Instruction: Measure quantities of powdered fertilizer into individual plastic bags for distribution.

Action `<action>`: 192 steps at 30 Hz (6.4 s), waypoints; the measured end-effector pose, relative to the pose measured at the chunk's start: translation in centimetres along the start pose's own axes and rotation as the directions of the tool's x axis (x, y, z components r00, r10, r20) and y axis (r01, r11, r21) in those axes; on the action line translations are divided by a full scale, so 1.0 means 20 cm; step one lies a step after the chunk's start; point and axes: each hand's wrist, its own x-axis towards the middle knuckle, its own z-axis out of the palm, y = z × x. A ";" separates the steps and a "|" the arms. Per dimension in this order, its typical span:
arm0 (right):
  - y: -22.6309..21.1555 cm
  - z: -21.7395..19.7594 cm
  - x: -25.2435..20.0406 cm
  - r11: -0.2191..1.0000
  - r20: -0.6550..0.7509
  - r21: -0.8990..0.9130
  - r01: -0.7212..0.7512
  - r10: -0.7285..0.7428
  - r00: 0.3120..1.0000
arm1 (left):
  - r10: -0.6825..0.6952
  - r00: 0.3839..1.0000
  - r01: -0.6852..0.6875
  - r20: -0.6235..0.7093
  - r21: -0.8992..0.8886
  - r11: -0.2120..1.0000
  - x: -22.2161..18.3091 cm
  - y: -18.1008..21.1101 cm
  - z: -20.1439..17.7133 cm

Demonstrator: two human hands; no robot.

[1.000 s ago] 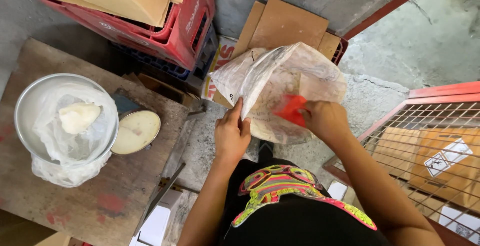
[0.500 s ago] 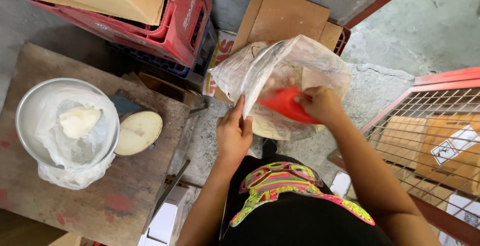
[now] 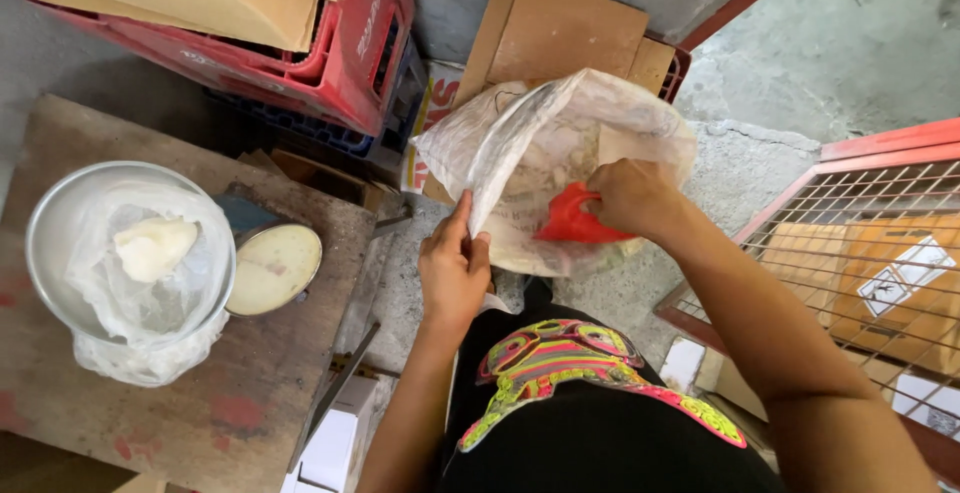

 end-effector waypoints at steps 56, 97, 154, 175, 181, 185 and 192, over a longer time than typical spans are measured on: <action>-0.22 0.08 -0.11 0.977 -0.302 0.052 -0.209 0.215 0.929 | 0.093 0.995 -0.091 -0.040 0.051 0.994 -0.06 -0.07 0.05; -0.12 0.45 -0.24 0.951 -0.454 0.266 -0.155 0.266 0.850 | 0.029 0.998 -0.023 -0.048 0.134 0.991 -0.11 -0.04 0.12; -2.11 -0.82 0.12 0.834 -0.394 -0.483 0.266 -0.478 0.785 | 0.165 0.945 0.009 -0.283 0.524 0.852 -0.43 -0.53 -1.20; -0.50 -0.38 -0.68 0.574 -0.577 0.765 0.292 0.411 0.706 | 0.428 0.846 -0.361 -0.318 0.250 0.898 -0.42 0.17 -0.36; -0.04 -0.26 -0.91 0.613 -0.466 0.789 0.034 0.561 0.685 | 0.384 0.891 -0.331 -0.243 0.232 0.915 -0.42 0.28 -0.06; 0.06 -0.18 -0.93 0.762 -0.519 0.647 -0.025 0.464 0.718 | 0.374 0.875 -0.278 -0.308 0.313 0.908 -0.41 0.26 0.03; -0.09 0.06 -0.68 0.970 -0.445 0.169 -0.177 0.236 0.864 | 0.277 0.925 -0.151 -0.262 0.416 0.897 -0.34 0.13 0.13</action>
